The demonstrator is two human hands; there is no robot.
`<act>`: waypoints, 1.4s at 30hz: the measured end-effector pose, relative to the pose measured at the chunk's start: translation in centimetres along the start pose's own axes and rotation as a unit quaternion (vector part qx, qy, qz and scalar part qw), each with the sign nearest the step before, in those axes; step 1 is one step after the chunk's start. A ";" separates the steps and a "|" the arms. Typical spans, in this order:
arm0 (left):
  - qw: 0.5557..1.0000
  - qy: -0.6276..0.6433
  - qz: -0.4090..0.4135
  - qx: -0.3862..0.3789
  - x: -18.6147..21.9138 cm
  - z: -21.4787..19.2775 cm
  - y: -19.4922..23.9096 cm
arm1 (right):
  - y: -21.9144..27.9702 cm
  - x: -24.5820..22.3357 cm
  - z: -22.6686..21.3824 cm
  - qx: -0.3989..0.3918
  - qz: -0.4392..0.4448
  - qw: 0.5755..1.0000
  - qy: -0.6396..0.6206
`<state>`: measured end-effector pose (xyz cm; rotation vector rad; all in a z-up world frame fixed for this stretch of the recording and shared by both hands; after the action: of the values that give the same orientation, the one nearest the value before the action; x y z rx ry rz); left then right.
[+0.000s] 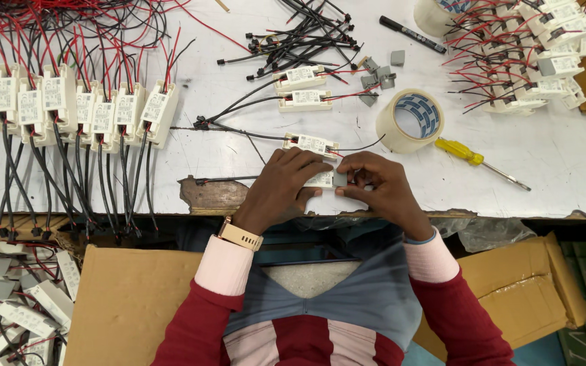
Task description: The person assembles small white electronic modules by inserting wires into terminals and securing them with a screwdriver. They repeatedly pick up modules, connect wires, tighten screws, and place finished units into a cardboard box.
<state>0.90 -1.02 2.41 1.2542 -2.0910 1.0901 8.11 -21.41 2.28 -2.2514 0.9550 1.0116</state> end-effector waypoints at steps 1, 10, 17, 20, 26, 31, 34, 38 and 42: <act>1.000 0.000 0.002 0.002 0.0 0.0 0.0 | 0.0 0.1 0.1 -0.006 0.001 1.000 -0.010; 0.999 0.031 0.008 0.026 -0.5 0.0 0.3 | -1.4 -0.4 -1.0 -0.106 0.031 0.994 -0.011; 0.998 0.050 0.004 0.036 -1.0 0.0 0.4 | -2.7 -4.4 -2.3 -0.157 -0.047 0.977 0.139; 0.995 0.083 -0.014 0.049 -1.2 -0.2 0.4 | -2.9 -7.4 -5.2 -0.089 -0.095 0.975 0.180; 0.996 0.080 -0.007 0.048 -1.2 0.0 0.4 | -3.3 -11.3 -8.7 0.341 -0.252 0.902 0.088; 0.993 0.101 -0.061 0.014 -1.8 0.2 0.4 | -7.5 -7.4 3.0 0.215 -0.334 0.890 0.224; 0.995 0.088 -0.035 0.041 -1.9 -0.1 0.1 | -9.1 -6.1 4.3 0.197 -0.310 0.891 0.266; 0.995 0.086 0.004 0.050 -1.7 -0.2 0.1 | -8.7 -9.4 -0.4 0.294 -0.307 0.886 0.184; 0.996 0.083 -0.003 0.046 -1.6 0.0 0.5 | -5.8 -11.0 -4.3 0.414 -0.242 0.873 0.085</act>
<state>1.26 -0.08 1.04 1.1687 -1.9325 1.2560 9.13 -16.20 14.37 -1.6929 0.6446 0.1139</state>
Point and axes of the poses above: each hand's wrist, its own y-axis away from the middle knuckle, its own z-axis out of the palm, x = y × z, the point moved 3 cm from there along -y, towards the middle knuckle, and after that the axes turned 13 degrees about y, right-handed, at the moved point
